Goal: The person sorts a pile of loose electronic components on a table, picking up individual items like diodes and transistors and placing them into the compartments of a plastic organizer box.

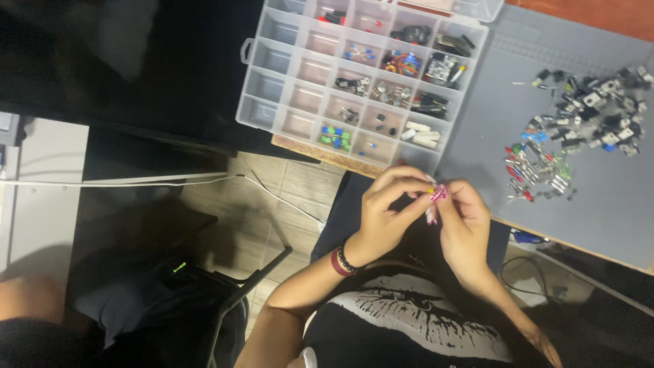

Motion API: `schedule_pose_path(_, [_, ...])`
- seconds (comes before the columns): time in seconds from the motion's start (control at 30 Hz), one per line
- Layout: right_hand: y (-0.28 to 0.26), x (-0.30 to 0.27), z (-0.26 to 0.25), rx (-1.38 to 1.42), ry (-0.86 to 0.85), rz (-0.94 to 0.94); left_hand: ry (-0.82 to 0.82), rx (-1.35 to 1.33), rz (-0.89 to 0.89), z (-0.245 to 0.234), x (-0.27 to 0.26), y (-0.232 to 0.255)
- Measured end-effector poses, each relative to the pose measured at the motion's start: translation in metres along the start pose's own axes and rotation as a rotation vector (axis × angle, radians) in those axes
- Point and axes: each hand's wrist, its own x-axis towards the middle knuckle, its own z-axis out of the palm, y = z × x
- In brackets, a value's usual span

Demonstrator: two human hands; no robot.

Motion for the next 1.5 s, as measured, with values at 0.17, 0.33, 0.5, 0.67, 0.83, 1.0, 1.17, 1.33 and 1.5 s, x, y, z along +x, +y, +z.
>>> schedule_pose_path(0.17, [-0.009, 0.002, 0.018, -0.041, -0.108, 0.03, 0.047, -0.03, -0.053, -0.025, 0.007, 0.007])
schedule_pose_path(0.33, [-0.01, 0.004, 0.023, -0.178, -0.214, 0.074, 0.053, 0.078, -0.046, -0.064, 0.035, 0.012])
schedule_pose_path(0.5, [0.0, 0.005, 0.019, -0.25, -0.38, 0.138, -0.037, 0.469, 0.054, -0.127, 0.098, 0.02])
schedule_pose_path(0.67, [-0.003, 0.008, 0.022, -0.371, -0.48, 0.126, -0.271, 0.693, 0.164, -0.166, 0.184, -0.001])
schedule_pose_path(0.83, [-0.007, 0.012, 0.024, -0.469, -0.582, 0.093, -0.517, 0.748, 0.102, -0.158, 0.229, -0.015])
schedule_pose_path(1.0, [-0.006, 0.014, 0.021, -0.56, -0.662, -0.013, -0.635, 0.902, -0.007, -0.156, 0.24, -0.031])
schedule_pose_path(1.17, [-0.003, 0.013, 0.017, -0.608, -0.714, 0.036, -0.637, 0.969, 0.033, -0.158, 0.243, -0.039])
schedule_pose_path(1.33, [-0.002, 0.014, 0.015, -0.665, -0.791, 0.032, -0.649, 1.071, 0.079, -0.163, 0.245, -0.042])
schedule_pose_path(1.5, [0.005, 0.011, 0.013, -0.751, -0.831, 0.034, -0.653, 1.072, 0.171, -0.172, 0.246, -0.039])
